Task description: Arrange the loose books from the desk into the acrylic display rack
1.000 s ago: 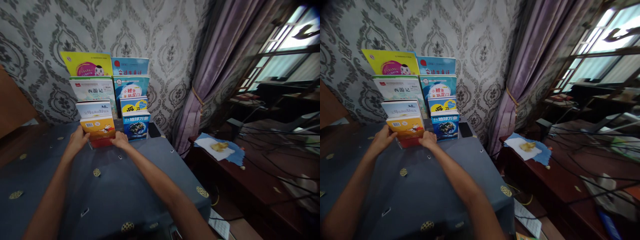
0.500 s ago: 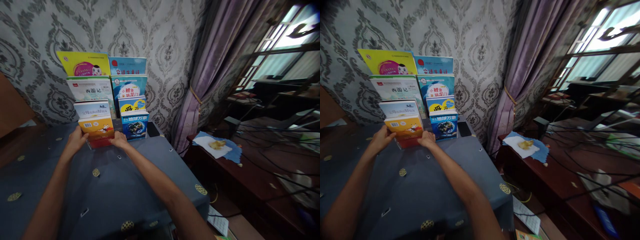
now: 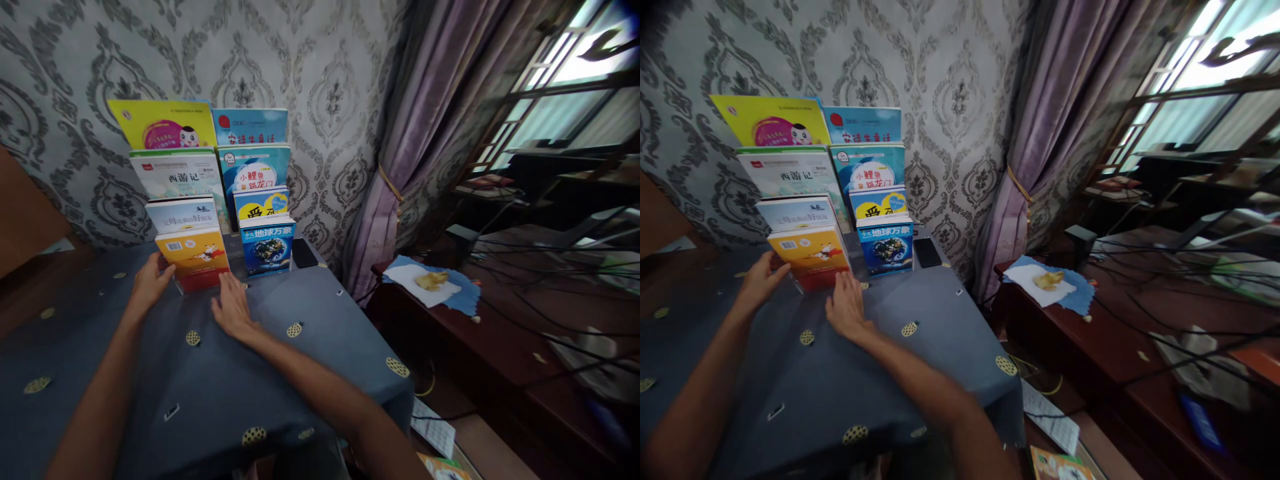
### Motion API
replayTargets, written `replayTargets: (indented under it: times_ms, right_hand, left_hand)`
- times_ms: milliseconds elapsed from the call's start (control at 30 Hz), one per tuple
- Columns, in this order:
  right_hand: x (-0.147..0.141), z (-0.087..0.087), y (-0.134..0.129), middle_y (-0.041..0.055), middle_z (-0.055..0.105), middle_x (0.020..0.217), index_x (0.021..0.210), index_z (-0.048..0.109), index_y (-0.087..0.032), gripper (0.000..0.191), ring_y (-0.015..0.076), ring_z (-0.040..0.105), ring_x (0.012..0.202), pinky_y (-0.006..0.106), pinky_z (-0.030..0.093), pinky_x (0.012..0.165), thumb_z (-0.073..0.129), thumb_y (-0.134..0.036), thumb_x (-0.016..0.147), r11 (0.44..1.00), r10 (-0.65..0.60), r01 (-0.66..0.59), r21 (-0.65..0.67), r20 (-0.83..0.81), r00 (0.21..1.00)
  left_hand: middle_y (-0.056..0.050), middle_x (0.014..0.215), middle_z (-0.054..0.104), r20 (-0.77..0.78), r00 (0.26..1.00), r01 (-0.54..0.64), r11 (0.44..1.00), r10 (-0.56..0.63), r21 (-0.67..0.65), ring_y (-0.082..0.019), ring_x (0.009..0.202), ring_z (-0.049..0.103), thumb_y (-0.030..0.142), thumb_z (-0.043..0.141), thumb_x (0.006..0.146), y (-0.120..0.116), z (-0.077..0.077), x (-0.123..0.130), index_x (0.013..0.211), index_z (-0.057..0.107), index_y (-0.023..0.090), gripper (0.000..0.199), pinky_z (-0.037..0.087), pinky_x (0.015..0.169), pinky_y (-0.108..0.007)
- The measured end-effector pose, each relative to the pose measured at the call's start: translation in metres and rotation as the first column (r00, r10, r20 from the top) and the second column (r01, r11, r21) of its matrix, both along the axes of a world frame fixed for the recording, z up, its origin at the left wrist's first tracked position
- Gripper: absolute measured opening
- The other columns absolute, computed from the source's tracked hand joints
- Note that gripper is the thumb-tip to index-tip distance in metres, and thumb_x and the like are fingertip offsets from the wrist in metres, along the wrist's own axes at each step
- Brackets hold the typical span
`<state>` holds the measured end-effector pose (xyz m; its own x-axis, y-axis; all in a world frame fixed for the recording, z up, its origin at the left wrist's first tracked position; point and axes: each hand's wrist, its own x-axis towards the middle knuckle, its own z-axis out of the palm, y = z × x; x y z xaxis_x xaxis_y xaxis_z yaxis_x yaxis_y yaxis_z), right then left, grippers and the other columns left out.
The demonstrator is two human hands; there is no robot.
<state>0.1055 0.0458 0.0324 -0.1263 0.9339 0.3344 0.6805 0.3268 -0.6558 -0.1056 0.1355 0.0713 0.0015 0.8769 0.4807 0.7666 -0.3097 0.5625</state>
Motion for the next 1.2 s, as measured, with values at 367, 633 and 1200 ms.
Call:
replayTargets:
  times_ms: [367,633,1200]
  right_hand:
    - [0.016,0.015,0.031,0.0034,0.077,0.08,0.156,0.017,-0.009,0.073,0.0154,0.073,0.065,0.025,0.059,0.069,0.05,-0.015,0.091,0.922,-0.072,-0.08,-0.378,-0.371,0.926]
    - [0.008,0.028,0.063,0.0016,0.072,0.059,0.111,0.062,-0.01,0.025,0.0095,0.061,0.04,0.014,0.045,0.043,0.052,-0.012,0.088,0.849,-0.114,-0.132,-0.511,-0.422,0.899]
    - [0.018,0.036,0.078,-0.0016,0.065,0.048,0.082,0.059,-0.013,0.011,0.0084,0.059,0.037,0.012,0.039,0.038,0.054,-0.006,0.089,0.74,-0.146,-0.274,-0.614,-0.544,0.826]
  left_hand:
    - [-0.013,0.104,0.069,0.006,0.998,-0.069,0.996,0.069,0.06,-0.029,0.098,0.067,0.045,0.048,0.08,-0.002,-0.015,0.003,0.112,0.06,0.015,0.046,0.054,0.092,-0.046]
    - [-0.013,0.101,0.067,-0.009,0.998,-0.064,0.997,0.064,0.03,-0.028,0.101,0.066,0.043,0.046,0.078,-0.005,-0.014,0.004,0.111,0.059,0.014,0.045,0.053,0.094,-0.044]
    - [-0.01,0.097,0.068,0.031,0.999,-0.039,0.996,0.037,0.076,-0.027,0.094,0.066,0.037,0.049,0.075,-0.003,-0.017,0.001,0.106,0.063,0.015,0.04,0.055,0.088,-0.042]
